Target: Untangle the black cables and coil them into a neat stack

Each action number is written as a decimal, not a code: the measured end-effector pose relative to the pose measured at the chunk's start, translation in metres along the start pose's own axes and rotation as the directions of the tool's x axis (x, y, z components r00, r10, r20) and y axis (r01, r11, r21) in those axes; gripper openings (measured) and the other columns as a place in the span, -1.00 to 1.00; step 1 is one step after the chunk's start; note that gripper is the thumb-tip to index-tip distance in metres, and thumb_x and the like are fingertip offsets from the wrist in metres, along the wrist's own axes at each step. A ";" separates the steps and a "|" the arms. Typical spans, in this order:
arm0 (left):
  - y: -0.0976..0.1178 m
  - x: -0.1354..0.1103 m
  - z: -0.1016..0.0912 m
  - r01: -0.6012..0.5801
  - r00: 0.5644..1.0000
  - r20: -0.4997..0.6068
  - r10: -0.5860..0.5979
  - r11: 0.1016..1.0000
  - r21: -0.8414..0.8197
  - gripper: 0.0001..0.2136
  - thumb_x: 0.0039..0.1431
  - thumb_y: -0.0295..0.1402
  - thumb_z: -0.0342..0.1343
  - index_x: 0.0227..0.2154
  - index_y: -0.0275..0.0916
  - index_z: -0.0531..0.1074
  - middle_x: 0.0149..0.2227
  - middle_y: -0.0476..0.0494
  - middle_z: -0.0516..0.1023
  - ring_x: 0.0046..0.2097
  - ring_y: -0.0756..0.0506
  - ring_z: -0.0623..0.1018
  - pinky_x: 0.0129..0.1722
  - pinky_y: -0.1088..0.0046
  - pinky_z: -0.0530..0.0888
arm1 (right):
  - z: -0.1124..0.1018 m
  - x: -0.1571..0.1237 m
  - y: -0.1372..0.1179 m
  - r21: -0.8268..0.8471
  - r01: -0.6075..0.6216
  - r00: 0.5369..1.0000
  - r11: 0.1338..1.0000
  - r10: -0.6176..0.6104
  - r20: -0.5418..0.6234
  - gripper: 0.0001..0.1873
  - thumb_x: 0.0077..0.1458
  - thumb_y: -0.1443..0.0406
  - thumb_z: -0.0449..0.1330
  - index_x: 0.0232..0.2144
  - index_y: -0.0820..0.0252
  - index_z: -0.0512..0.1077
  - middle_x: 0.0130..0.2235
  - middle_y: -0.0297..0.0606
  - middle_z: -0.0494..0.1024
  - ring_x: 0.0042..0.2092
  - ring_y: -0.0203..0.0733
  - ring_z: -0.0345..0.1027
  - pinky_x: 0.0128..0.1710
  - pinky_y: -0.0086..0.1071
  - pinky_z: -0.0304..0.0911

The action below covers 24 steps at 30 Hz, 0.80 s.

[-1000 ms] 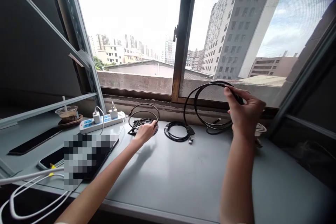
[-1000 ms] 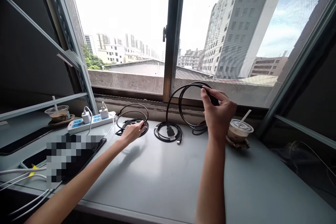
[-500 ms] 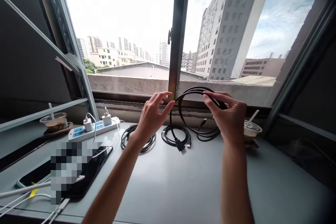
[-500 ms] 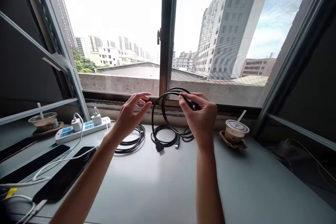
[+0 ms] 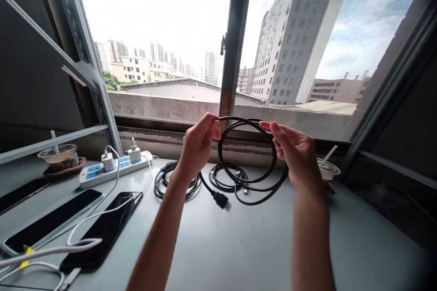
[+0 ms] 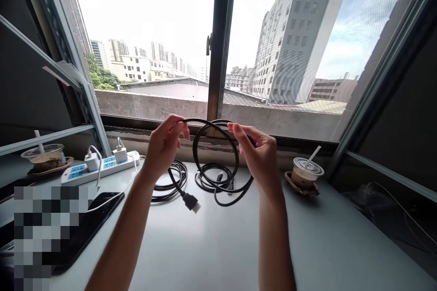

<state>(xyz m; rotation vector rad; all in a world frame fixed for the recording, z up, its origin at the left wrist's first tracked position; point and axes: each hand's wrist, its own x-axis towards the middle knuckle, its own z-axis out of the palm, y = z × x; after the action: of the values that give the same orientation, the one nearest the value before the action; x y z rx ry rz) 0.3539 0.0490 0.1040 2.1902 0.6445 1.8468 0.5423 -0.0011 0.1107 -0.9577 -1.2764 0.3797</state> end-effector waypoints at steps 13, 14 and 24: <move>-0.012 0.005 -0.027 0.029 0.983 -0.172 -0.062 0.981 -0.191 -0.54 0.21 0.06 -0.18 -0.59 -0.21 0.18 -0.61 0.02 0.15 -0.61 0.08 0.13 -0.67 0.52 0.11 | -0.015 0.002 -0.002 0.062 -0.049 0.996 0.997 0.053 -0.075 -0.74 -0.02 0.20 0.21 -0.24 0.11 0.54 -0.65 -0.43 0.29 -0.67 -0.47 -0.02 -0.77 -0.57 -0.20; -0.010 0.004 -0.023 0.052 0.989 -0.124 -0.081 0.974 -0.221 -0.54 0.21 0.06 -0.19 -0.58 -0.22 0.19 -0.63 0.03 0.14 -0.62 0.09 0.11 -0.69 0.53 0.08 | -0.013 0.001 -0.003 0.057 -0.034 0.998 0.998 0.037 -0.050 -0.75 -0.02 0.20 0.22 -0.25 0.10 0.54 -0.64 -0.44 0.31 -0.68 -0.48 -0.03 -0.77 -0.56 -0.18; 0.005 -0.005 -0.007 0.337 0.889 0.343 -0.302 0.941 -0.044 -0.70 0.14 -0.10 0.06 -0.16 -0.17 0.38 -0.73 0.16 0.09 -0.71 0.09 0.12 -0.75 0.58 0.05 | -0.001 -0.007 -0.005 0.072 0.175 0.977 0.982 -0.182 0.111 -0.84 0.03 0.18 0.22 -0.30 0.04 0.53 -0.39 -0.33 0.55 -0.62 -0.46 0.07 -0.69 -0.52 0.02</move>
<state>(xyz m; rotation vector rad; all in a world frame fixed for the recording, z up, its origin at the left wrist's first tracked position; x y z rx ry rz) 0.3472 0.0409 0.1031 2.1059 0.7651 1.2799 0.5401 -0.0093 0.1107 -0.7702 -1.4382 0.3366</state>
